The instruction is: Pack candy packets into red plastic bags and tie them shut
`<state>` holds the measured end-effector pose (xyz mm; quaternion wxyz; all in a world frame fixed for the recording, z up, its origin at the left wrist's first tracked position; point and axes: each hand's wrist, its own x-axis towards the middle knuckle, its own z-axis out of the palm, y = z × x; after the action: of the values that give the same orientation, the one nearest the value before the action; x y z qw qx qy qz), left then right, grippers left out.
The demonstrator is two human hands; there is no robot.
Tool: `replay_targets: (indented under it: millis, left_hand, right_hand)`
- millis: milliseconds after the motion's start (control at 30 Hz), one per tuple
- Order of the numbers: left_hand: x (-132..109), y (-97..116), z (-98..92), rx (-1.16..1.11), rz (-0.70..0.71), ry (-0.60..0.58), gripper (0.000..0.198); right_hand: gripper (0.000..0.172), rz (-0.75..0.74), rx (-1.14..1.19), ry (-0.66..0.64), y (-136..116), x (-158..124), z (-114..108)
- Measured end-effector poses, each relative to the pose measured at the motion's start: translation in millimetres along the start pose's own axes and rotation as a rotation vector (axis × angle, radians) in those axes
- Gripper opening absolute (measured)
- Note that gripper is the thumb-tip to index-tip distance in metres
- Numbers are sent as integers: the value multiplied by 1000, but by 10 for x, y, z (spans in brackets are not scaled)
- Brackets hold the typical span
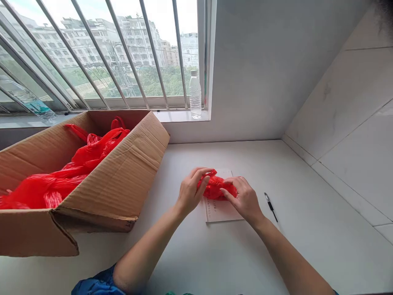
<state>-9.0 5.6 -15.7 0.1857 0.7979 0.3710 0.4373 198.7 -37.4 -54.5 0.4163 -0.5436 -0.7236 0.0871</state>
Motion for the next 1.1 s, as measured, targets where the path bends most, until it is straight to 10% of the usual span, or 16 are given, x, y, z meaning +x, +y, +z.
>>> replay_targets:
  millis: [333, 800, 1100]
  left_hand:
    - [-26, -113, 54, 434, 49, -283, 23]
    - [-26, -522, -457, 377, -362, 26, 23]
    - [32, -134, -93, 490, 208, -169, 22]
  right_hand:
    - [24, -137, -25, -1, 38, -50, 115]
    - [26, 115, -1, -67, 302, -13, -359]
    - [25, 100, 121, -51, 34, -31, -84]
